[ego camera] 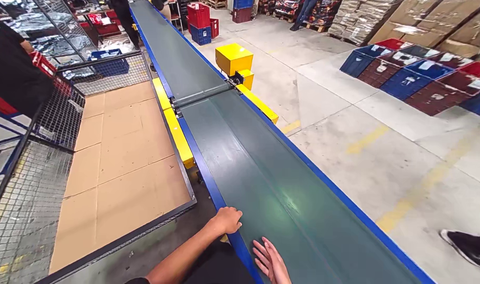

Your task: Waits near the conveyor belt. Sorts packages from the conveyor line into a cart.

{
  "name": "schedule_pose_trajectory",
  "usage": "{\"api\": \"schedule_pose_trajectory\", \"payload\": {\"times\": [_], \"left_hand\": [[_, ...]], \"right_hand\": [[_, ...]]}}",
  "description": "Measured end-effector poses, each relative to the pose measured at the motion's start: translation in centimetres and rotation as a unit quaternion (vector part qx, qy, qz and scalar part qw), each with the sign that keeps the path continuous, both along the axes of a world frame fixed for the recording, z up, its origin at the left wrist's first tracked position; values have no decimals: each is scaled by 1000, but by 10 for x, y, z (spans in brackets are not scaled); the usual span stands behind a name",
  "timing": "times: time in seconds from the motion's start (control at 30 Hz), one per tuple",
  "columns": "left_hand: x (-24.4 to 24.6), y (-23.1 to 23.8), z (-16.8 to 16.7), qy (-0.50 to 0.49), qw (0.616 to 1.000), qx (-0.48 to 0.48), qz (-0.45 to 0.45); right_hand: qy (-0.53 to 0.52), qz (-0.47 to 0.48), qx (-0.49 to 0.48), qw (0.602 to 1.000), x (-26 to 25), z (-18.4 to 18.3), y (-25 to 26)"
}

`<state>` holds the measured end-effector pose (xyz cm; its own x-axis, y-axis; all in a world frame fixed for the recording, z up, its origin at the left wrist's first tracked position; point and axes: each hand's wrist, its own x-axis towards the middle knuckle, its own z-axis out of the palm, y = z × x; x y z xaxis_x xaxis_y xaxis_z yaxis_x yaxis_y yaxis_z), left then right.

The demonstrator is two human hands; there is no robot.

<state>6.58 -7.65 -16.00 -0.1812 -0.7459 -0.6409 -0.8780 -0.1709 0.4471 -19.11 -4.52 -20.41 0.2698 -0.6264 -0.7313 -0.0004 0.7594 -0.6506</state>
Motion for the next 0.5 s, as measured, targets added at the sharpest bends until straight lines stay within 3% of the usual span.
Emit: {"api": "schedule_pose_trajectory", "payload": {"times": [0.2, 0.37, 0.5], "left_hand": [[12, 0, -3, -5, 1000, 13, 11], [7, 6, -3, 9, 1000, -4, -12], [1, 7, -8, -20, 999, -8, 31]], "right_hand": [[-54, 24, 17, 998, 0, 14, 4], [72, 58, 1, 996, -1, 14, 1], [153, 118, -92, 977, -1, 25, 1]]}}
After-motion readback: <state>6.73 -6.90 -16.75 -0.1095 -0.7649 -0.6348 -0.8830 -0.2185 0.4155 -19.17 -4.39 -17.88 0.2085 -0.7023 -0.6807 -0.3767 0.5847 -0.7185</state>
